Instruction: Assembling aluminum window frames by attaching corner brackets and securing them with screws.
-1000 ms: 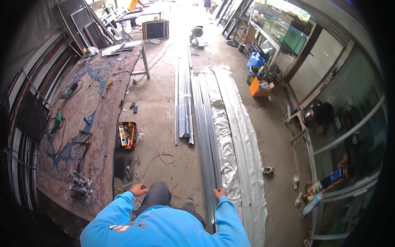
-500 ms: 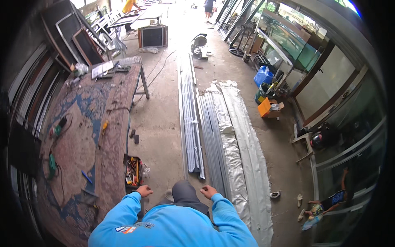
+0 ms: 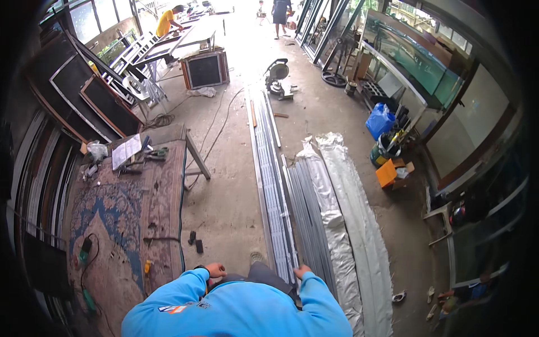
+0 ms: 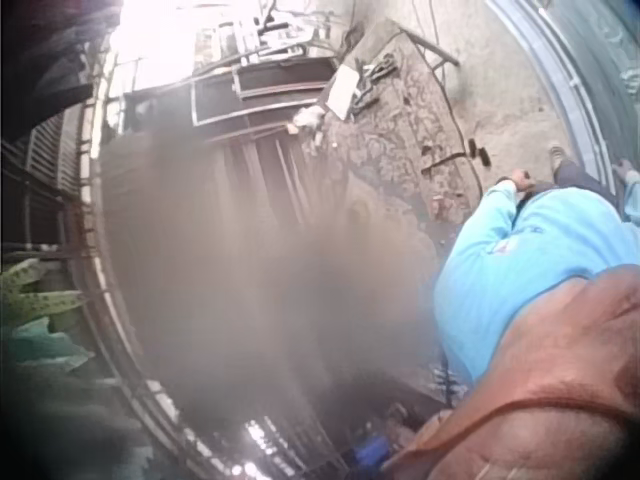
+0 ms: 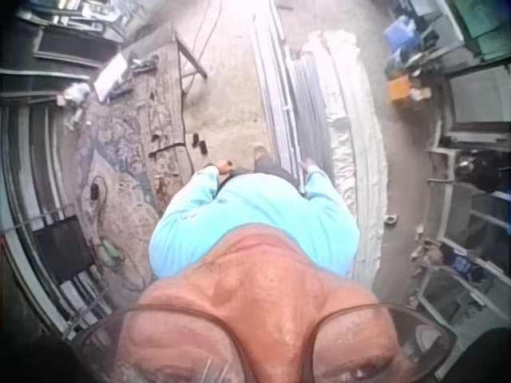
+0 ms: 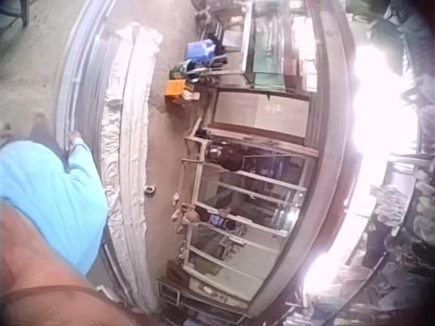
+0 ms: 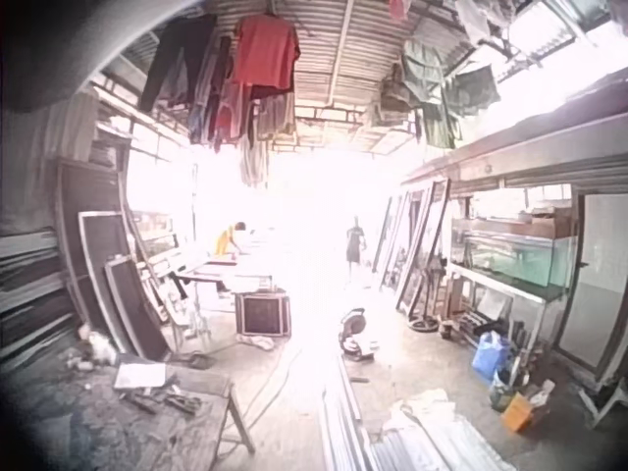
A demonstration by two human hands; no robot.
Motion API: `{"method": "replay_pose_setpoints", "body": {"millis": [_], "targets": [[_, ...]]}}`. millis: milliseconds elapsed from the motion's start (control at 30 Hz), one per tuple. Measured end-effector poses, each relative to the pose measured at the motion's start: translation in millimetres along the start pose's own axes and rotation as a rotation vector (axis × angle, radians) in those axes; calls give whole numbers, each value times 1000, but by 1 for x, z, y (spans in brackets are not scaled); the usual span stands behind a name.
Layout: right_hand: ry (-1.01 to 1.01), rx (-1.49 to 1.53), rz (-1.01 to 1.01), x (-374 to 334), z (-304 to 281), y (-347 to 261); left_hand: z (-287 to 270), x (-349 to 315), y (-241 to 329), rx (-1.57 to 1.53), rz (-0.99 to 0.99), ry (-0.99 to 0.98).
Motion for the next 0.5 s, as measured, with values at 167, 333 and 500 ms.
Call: {"method": "replay_pose_setpoints", "body": {"millis": [167, 333, 500], "targets": [[159, 186, -376, 94, -167, -220, -137, 70, 74, -112, 74, 83], [228, 287, -444, 206, -258, -340, -260, 171, 106, -130, 100, 100], [176, -29, -240, 317, -271, -374, -392, 285, 117, -7, 176, 84]]}}
Point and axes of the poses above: each hand's wrist, its own x-axis towards the middle knuckle, its own z-axis out of the palm, y = z × x, the point moved 7 cm from there along x, towards the middle knuckle, and after that the axes turned 10 degrees about -x, right-handed, at the moved point
